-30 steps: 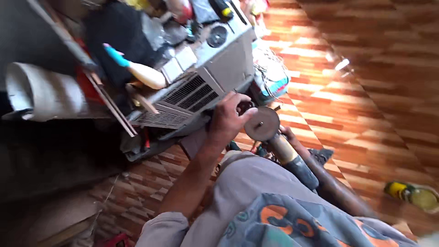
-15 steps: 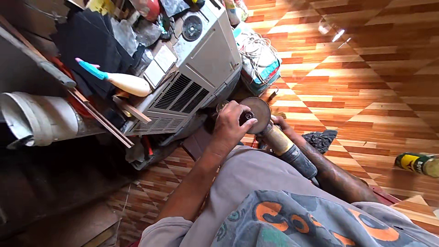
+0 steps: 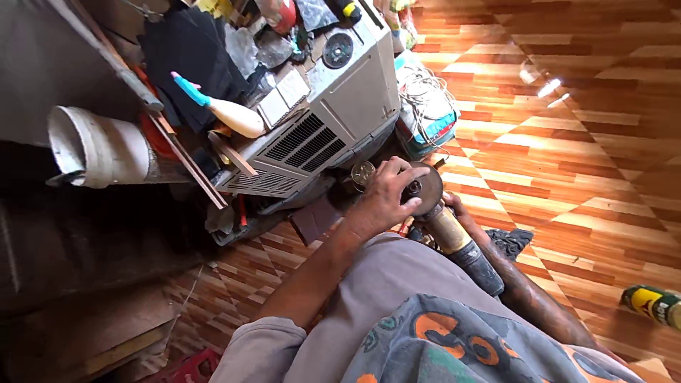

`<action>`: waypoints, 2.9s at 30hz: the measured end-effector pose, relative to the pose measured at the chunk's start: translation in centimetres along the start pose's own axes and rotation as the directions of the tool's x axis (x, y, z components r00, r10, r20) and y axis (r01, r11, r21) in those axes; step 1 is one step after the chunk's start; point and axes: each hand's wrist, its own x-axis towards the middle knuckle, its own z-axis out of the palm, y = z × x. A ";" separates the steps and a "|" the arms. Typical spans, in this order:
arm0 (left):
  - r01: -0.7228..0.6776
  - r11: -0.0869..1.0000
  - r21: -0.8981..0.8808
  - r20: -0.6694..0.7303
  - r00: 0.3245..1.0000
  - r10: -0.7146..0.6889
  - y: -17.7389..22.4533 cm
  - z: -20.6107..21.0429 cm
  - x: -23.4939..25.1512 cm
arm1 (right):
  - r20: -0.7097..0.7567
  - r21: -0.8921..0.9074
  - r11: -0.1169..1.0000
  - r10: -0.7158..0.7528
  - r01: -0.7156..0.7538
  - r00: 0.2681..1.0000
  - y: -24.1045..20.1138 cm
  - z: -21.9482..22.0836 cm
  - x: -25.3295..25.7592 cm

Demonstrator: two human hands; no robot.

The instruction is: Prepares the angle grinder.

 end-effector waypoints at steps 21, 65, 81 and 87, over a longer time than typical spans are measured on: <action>0.120 0.982 0.148 0.019 0.992 -0.124 0.2 -0.5 1.0 | 0.040 -0.025 1.000 -0.001 0.002 0.999 -0.5 -1.7 1.3; 0.159 0.965 0.207 0.042 0.984 -0.171 -0.8 -1.6 1.2 | 0.044 0.040 0.999 0.010 -0.012 0.999 0.1 -0.6 1.5; -0.117 0.993 0.010 0.203 0.973 0.112 -0.3 -0.7 2.1 | 0.002 0.057 0.997 -0.059 0.058 0.998 -0.1 -1.3 0.3; 0.113 0.983 0.145 0.033 0.992 -0.119 0.1 0.0 2.3 | -0.011 0.055 0.996 -0.066 0.066 0.998 -0.1 -1.2 0.0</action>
